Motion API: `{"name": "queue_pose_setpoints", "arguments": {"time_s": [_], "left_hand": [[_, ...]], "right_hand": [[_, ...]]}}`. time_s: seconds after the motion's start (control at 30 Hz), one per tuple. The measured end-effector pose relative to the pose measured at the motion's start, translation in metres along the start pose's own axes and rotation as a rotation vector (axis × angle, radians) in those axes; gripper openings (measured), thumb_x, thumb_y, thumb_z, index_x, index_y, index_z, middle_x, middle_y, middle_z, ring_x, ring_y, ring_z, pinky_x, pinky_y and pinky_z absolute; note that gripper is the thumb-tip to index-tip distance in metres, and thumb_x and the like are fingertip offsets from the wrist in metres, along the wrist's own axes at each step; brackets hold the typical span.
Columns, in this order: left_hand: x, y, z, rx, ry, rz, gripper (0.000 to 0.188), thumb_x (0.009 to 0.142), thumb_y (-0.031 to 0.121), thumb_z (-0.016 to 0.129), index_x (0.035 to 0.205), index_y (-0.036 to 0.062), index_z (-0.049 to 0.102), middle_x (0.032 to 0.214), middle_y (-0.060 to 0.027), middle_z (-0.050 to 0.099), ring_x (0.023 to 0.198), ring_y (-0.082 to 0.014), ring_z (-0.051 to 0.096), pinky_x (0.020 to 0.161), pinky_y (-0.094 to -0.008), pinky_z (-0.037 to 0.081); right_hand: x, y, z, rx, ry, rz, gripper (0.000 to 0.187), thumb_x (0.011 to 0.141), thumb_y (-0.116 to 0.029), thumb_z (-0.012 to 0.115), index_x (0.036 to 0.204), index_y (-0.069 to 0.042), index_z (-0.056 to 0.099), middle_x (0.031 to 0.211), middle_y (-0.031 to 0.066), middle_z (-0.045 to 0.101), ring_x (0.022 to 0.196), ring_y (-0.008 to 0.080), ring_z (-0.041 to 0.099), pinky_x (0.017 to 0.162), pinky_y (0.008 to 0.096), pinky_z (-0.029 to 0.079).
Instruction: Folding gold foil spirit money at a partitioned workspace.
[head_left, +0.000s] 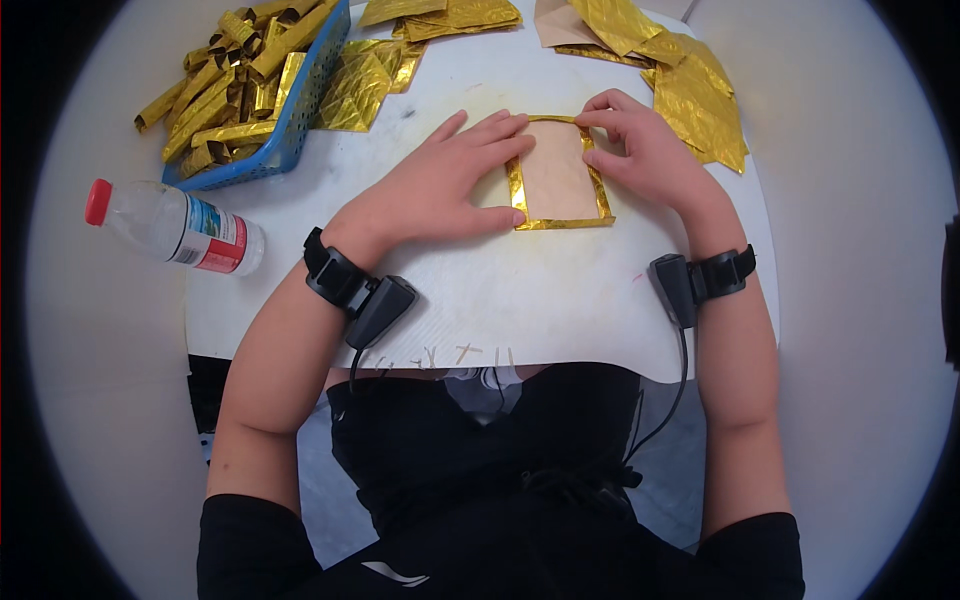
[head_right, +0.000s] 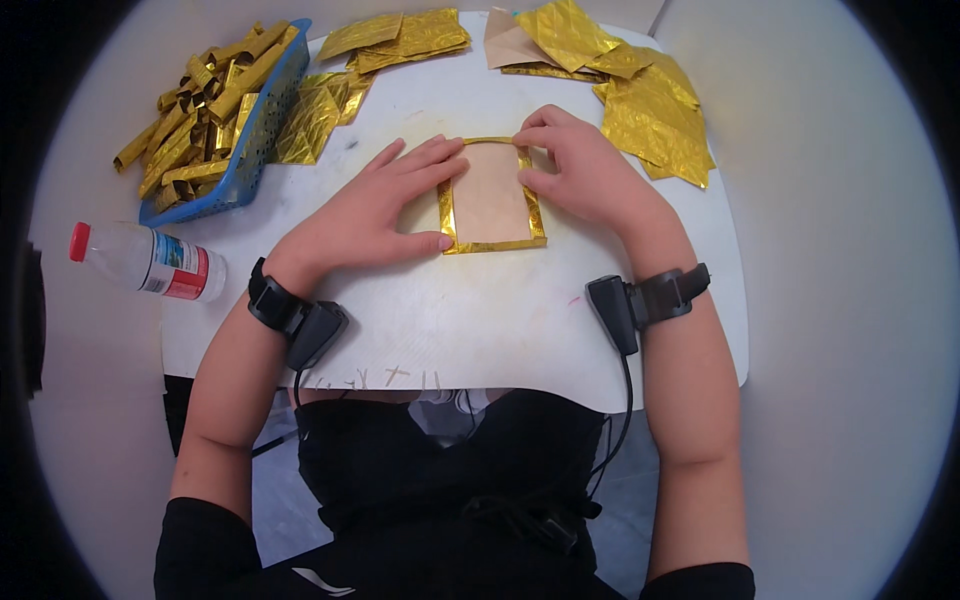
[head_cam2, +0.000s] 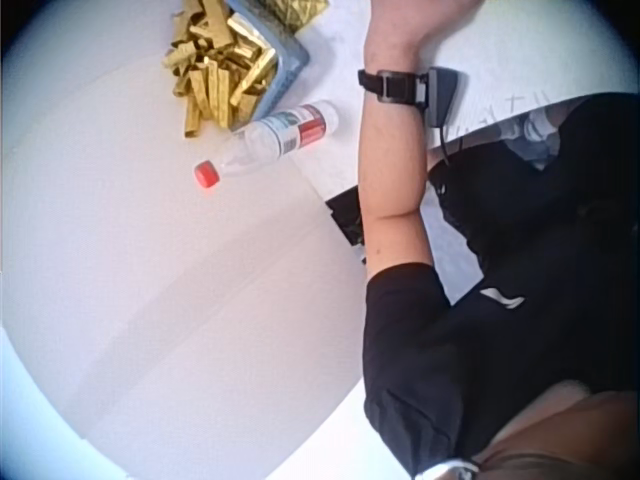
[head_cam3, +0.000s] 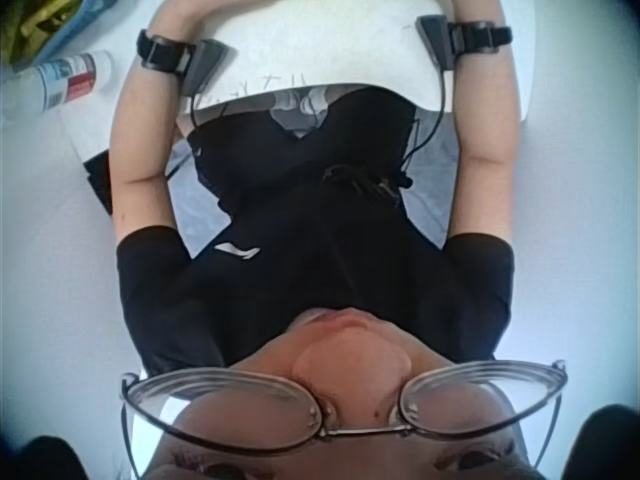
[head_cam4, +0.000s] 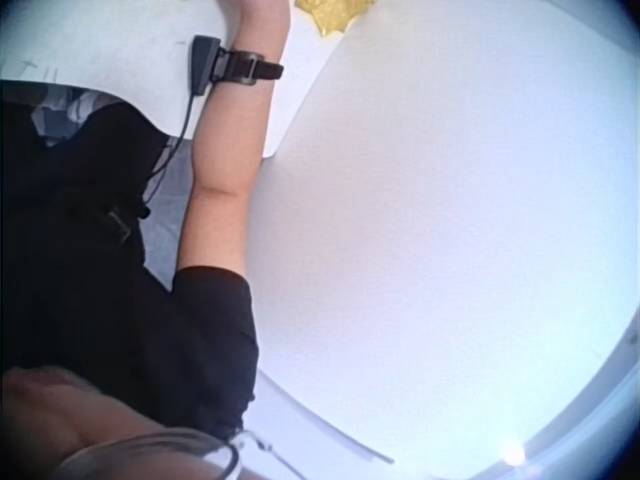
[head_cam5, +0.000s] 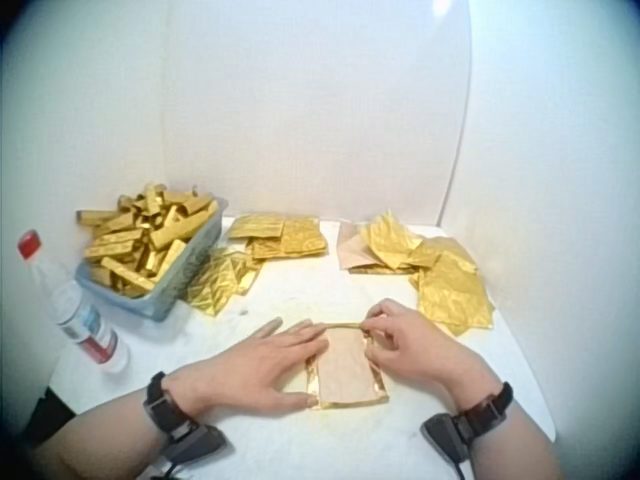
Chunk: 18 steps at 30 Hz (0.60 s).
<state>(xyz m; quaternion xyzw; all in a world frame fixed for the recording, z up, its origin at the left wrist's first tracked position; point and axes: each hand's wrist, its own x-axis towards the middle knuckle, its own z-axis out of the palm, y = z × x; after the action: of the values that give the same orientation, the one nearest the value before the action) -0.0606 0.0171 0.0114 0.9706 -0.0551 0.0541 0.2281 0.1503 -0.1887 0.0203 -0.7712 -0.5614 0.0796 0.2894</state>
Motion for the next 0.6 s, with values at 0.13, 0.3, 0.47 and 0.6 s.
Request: {"name": "queue_pose_setpoints", "arguments": {"time_s": [0.13, 0.3, 0.47, 0.6], "left_hand": [[0.000, -0.004, -0.002, -0.131, 0.029, 0.070, 0.074, 0.085, 0.032, 0.081, 0.150, 0.0038, 0.059, 0.164, -0.0195, 0.047, 0.155, -0.0382, 0.040, 0.130, -0.0488, 0.030], [0.003, 0.003, -0.003, -0.084, 0.087, 0.141, 0.058, 0.084, 0.026, 0.082, 0.136, 0.0026, 0.069, 0.151, -0.0183, 0.058, 0.136, -0.0368, 0.054, 0.120, -0.0460, 0.041], [0.006, 0.002, -0.004, -0.076, 0.161, 0.090, 0.030, 0.089, 0.015, 0.077, 0.117, 0.0026, 0.077, 0.127, -0.0148, 0.071, 0.118, -0.0328, 0.063, 0.103, -0.0430, 0.051], [0.007, 0.002, -0.009, -0.014, 0.239, -0.104, 0.018, 0.089, 0.009, 0.076, 0.105, 0.0022, 0.080, 0.099, -0.0117, 0.075, 0.091, -0.0277, 0.070, 0.084, -0.0379, 0.057]], "right_hand": [[0.000, -0.001, -0.003, 0.048, -0.052, 0.019, 0.033, 0.089, -0.006, 0.078, 0.122, -0.002, 0.074, 0.118, 0.0004, 0.065, 0.085, 0.0135, 0.058, 0.076, 0.0284, 0.050], [0.000, -0.010, -0.008, 0.095, -0.093, 0.064, 0.029, 0.087, -0.004, 0.079, 0.116, -0.003, 0.075, 0.117, -0.0004, 0.068, 0.084, 0.0131, 0.058, 0.075, 0.0267, 0.049], [-0.001, -0.002, -0.001, 0.207, 0.001, -0.024, 0.024, 0.088, -0.010, 0.081, 0.111, -0.004, 0.076, 0.112, 0.0022, 0.071, 0.087, 0.0155, 0.061, 0.076, 0.0307, 0.053], [0.001, 0.011, -0.004, 0.330, 0.284, -0.072, 0.016, 0.094, -0.013, 0.079, 0.107, -0.004, 0.077, 0.100, -0.0004, 0.072, 0.079, 0.0094, 0.058, 0.071, 0.0258, 0.049]]}}
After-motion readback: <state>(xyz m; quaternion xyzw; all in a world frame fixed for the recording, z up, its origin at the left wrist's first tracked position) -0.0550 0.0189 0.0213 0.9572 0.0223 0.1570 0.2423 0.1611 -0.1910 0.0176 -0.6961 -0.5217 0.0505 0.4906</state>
